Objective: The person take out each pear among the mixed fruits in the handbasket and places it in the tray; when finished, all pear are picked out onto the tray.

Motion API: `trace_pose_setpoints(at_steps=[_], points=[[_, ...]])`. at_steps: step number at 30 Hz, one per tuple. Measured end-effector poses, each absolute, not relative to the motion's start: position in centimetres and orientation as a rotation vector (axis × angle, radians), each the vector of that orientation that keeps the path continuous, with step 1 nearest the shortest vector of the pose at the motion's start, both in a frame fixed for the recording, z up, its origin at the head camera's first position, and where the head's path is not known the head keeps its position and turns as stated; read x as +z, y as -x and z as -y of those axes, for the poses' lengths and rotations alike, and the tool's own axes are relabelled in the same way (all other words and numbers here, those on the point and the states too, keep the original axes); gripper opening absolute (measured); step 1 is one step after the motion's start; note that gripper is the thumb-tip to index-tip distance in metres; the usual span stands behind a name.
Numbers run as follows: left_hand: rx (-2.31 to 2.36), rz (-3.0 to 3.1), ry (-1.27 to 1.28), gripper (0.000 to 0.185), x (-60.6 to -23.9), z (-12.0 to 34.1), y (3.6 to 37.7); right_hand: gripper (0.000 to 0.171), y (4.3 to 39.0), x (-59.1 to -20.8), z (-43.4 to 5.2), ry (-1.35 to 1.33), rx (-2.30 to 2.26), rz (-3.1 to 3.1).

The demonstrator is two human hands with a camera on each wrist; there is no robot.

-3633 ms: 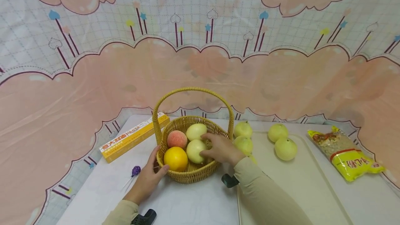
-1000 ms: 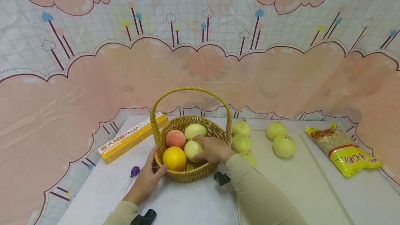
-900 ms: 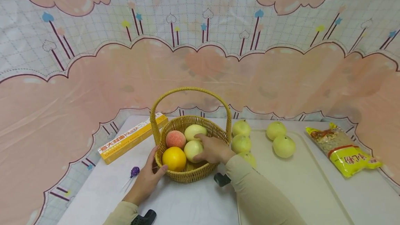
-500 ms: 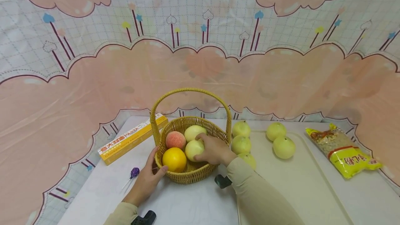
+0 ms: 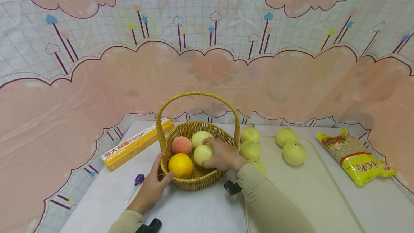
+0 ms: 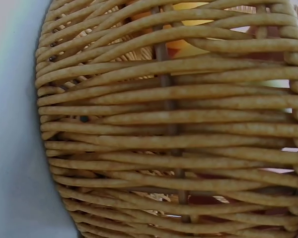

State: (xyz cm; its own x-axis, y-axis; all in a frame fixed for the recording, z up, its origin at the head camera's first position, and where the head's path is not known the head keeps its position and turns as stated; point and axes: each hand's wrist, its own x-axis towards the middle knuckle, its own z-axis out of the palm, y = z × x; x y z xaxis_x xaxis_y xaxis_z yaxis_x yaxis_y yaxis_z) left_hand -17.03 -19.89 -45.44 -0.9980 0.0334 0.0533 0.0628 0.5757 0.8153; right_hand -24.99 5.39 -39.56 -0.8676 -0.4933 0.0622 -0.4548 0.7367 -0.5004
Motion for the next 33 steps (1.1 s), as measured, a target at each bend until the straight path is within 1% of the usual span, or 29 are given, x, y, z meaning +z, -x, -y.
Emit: trace_pose_setpoints(at_steps=[10, 21, 33], points=[[-1.427, 2.763, 0.087, 0.078, -45.3, 19.8, 17.0, 0.067, 24.7, -39.6, -5.6, 0.762, -0.889, -2.853], [-1.446, 2.745, 0.097, 0.077, -45.3, 19.9, 17.0, 0.067, 24.7, -39.8, -6.0, 0.857, -0.992, -2.859], [-1.455, 2.756, 0.088, 0.078, -45.2, 19.9, 16.9, 0.064, 24.2, -38.3, -6.7, 0.948, -1.228, -2.786]])
